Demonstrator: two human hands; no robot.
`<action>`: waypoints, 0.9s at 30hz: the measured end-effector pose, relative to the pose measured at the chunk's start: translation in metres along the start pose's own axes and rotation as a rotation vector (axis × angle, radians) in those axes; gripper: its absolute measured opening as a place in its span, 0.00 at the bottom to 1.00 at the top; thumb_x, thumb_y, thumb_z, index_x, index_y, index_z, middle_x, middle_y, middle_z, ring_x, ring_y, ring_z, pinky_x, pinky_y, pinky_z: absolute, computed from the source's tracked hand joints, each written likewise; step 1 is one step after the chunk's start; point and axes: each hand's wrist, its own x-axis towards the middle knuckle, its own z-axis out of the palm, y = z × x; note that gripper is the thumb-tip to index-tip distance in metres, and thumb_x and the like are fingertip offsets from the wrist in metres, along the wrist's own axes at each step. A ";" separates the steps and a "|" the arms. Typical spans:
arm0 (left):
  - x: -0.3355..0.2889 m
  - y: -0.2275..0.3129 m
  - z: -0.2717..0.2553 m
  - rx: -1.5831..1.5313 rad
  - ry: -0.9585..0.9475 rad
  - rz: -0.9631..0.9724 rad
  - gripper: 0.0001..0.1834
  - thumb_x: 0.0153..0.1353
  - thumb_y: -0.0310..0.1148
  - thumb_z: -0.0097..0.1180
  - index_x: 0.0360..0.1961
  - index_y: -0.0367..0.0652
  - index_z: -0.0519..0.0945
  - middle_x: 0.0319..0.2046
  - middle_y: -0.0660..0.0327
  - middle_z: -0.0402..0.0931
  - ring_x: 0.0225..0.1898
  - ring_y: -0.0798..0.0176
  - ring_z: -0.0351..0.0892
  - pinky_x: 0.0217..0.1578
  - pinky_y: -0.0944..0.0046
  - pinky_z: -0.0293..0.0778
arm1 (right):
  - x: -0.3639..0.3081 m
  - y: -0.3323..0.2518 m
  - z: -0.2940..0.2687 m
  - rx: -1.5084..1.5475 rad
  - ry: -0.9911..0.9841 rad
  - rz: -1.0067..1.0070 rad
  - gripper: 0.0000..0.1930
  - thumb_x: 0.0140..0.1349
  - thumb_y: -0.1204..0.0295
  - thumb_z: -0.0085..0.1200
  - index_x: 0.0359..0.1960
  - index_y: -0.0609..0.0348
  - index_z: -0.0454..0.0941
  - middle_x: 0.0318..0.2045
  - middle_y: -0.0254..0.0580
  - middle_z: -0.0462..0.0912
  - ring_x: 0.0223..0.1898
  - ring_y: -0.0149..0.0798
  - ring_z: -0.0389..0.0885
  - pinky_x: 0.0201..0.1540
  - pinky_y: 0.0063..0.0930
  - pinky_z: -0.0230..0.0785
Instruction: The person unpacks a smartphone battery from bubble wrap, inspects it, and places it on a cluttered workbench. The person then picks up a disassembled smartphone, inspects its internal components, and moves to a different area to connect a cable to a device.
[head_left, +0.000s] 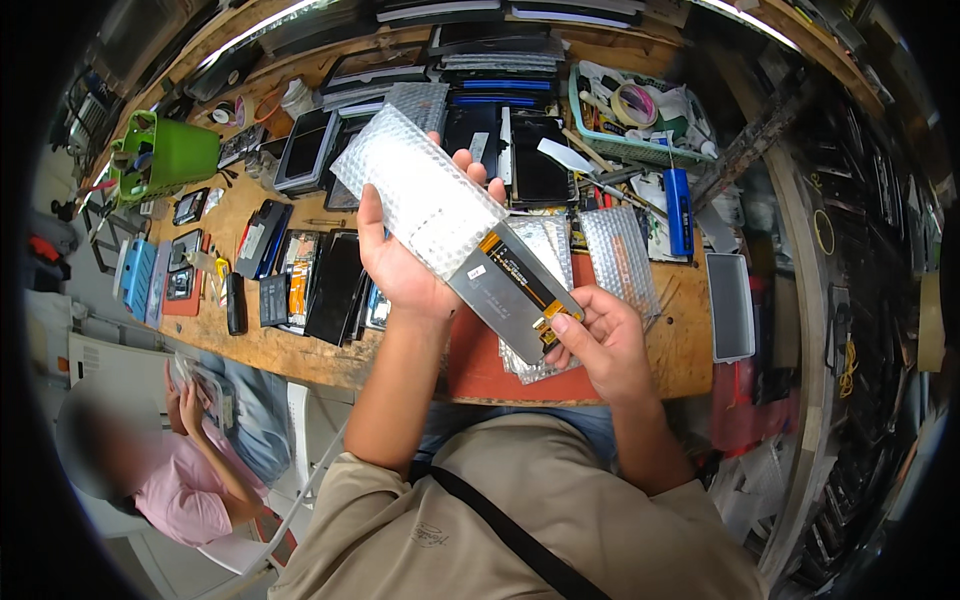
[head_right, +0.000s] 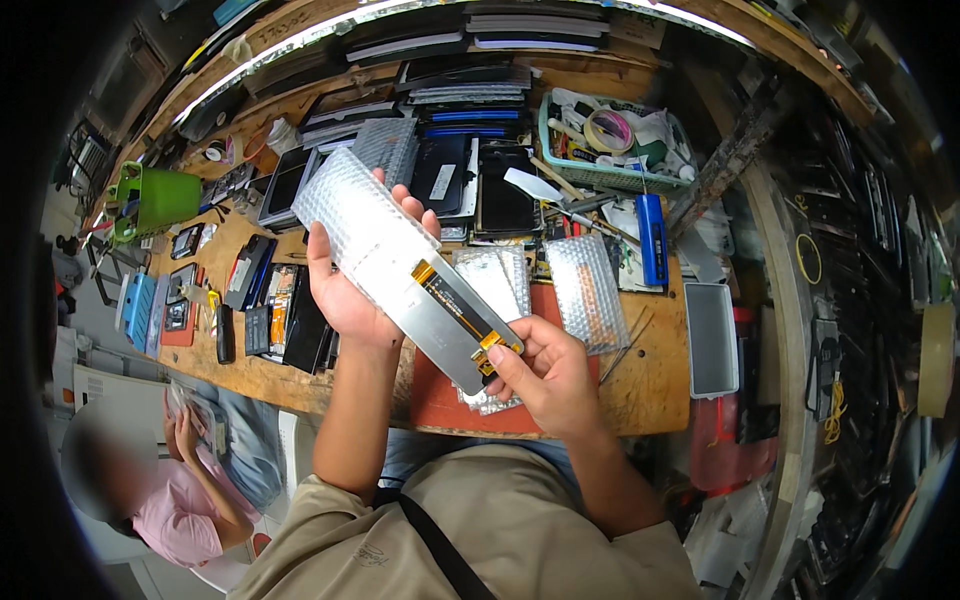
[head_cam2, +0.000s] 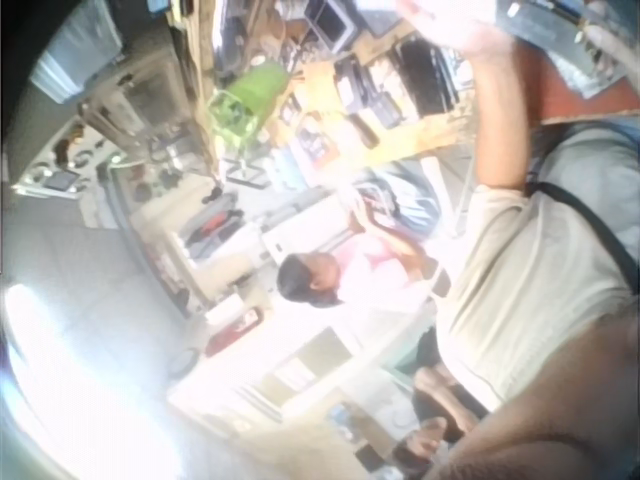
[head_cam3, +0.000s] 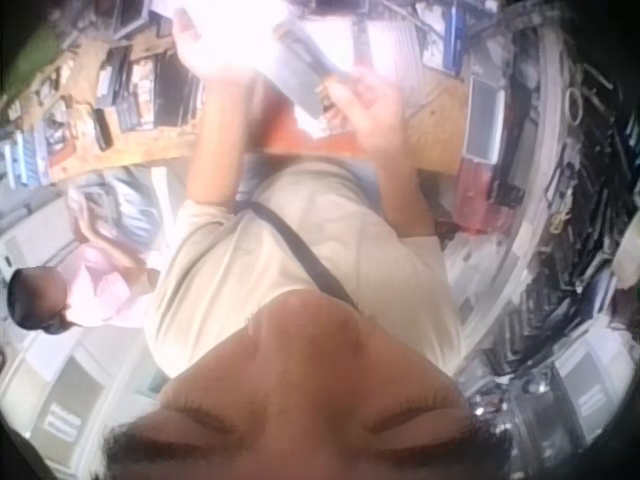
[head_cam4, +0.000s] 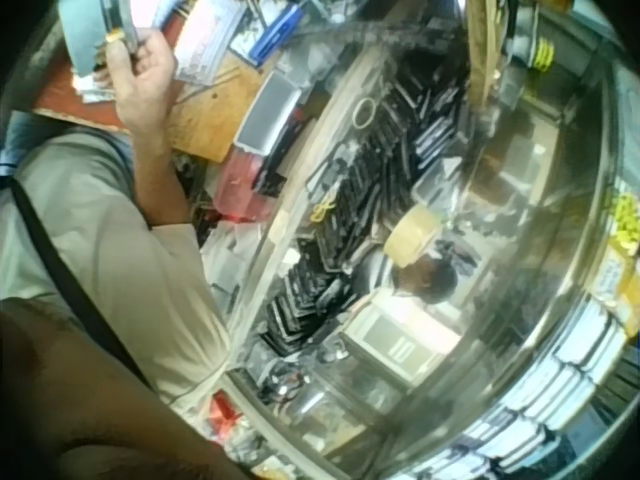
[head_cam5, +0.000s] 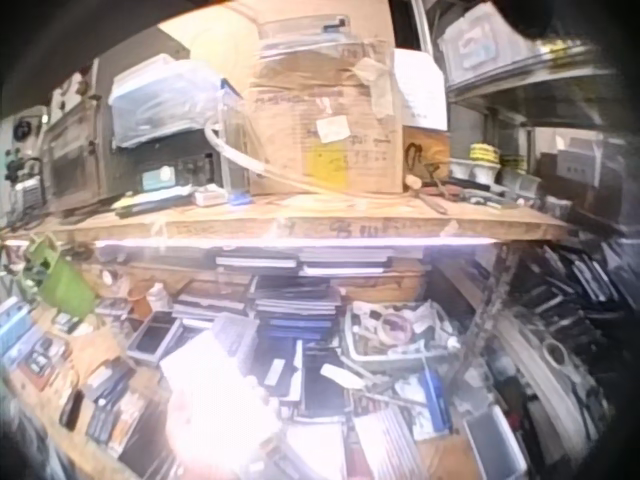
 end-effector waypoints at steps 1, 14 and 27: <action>-0.001 -0.001 0.000 0.002 0.006 -0.009 0.40 0.70 0.58 0.41 0.74 0.42 0.58 0.61 0.44 0.73 0.61 0.44 0.75 0.70 0.42 0.61 | 0.000 -0.001 0.000 0.003 0.002 0.001 0.08 0.71 0.74 0.56 0.45 0.67 0.76 0.32 0.38 0.85 0.27 0.23 0.83 0.30 0.16 0.76; 0.004 -0.005 -0.008 0.013 0.028 -0.018 0.39 0.72 0.58 0.38 0.73 0.39 0.60 0.61 0.43 0.73 0.61 0.44 0.75 0.70 0.42 0.61 | -0.001 -0.005 -0.006 0.046 -0.014 0.073 0.13 0.72 0.73 0.54 0.51 0.71 0.74 0.32 0.41 0.85 0.25 0.28 0.83 0.28 0.19 0.76; 0.005 -0.005 -0.019 -0.001 0.032 -0.003 0.40 0.72 0.59 0.35 0.72 0.36 0.61 0.60 0.42 0.74 0.61 0.44 0.75 0.70 0.41 0.61 | -0.004 -0.002 -0.012 0.116 -0.107 0.025 0.20 0.70 0.79 0.52 0.62 0.75 0.67 0.36 0.43 0.83 0.33 0.30 0.84 0.34 0.22 0.79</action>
